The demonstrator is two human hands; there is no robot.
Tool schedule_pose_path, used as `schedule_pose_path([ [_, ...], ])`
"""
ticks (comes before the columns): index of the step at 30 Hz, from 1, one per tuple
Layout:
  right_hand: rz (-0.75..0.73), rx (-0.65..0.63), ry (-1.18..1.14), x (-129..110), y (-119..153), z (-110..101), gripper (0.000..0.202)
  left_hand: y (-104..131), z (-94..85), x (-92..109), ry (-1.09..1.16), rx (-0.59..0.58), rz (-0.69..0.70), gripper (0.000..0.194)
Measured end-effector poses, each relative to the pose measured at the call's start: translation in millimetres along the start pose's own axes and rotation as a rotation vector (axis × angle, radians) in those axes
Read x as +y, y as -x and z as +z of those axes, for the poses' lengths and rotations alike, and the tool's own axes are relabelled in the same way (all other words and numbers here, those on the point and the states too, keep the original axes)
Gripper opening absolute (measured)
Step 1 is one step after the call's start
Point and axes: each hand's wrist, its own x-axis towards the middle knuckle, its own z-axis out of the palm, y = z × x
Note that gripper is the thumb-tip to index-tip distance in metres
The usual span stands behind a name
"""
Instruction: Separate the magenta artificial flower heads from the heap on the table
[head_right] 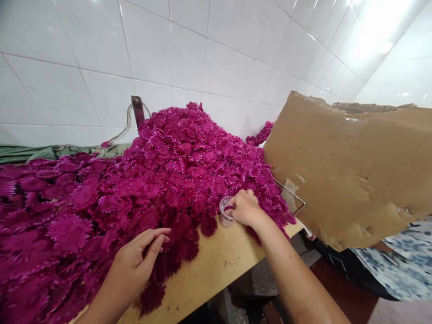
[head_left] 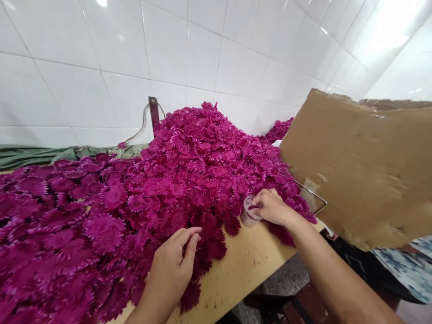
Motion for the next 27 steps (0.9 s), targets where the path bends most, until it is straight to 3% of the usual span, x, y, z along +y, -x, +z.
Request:
schedule_pose_path([
  [4, -0.038, -0.001, -0.017, 1.8, -1.7, -5.9, 0.008, 1.1, -2.5, -3.6, 0.027, 0.008, -0.015, 0.027],
  [7, -0.044, 0.136, -0.067, 2.3, 2.0, -21.7, 0.01, 1.6, -0.8, -3.5, 0.093, -0.004, -0.05, 0.026],
  [10, -0.022, 0.228, -0.295, -16.1, 7.9, -30.0, 0.014, 0.3, 4.1, 0.6, 0.24, -0.027, -0.142, 0.029],
  [12, -0.052, 0.201, -0.479, -40.5, 12.1, -25.0, 0.015, -2.1, 7.1, 4.9, 0.383, -0.037, -0.22, 0.034],
  [14, -0.173, 0.15, -0.585, -69.8, 16.1, -12.6, 0.014, -5.0, 8.6, 8.9, 0.523, -0.029, -0.287, 0.039],
  [16, -0.273, 0.117, -0.654, -97.8, 20.0, 2.6, 0.014, -7.1, 8.5, 10.8, 0.615, 0.003, -0.326, 0.043],
  [19, -0.304, 0.133, -0.659, -127.0, 24.4, 20.5, 0.013, -7.0, 6.2, 9.2, 0.641, 0.081, -0.355, 0.043],
  [23, -0.243, 0.17, -0.617, -139.3, 24.7, 27.8, 0.014, -4.2, 1.8, 5.8, 0.601, 0.126, -0.38, 0.045],
  [27, -0.174, 0.177, -0.629, -137.7, 17.6, 28.6, 0.018, -8.9, -0.5, 6.7, 0.539, 0.118, -0.301, 0.042],
])
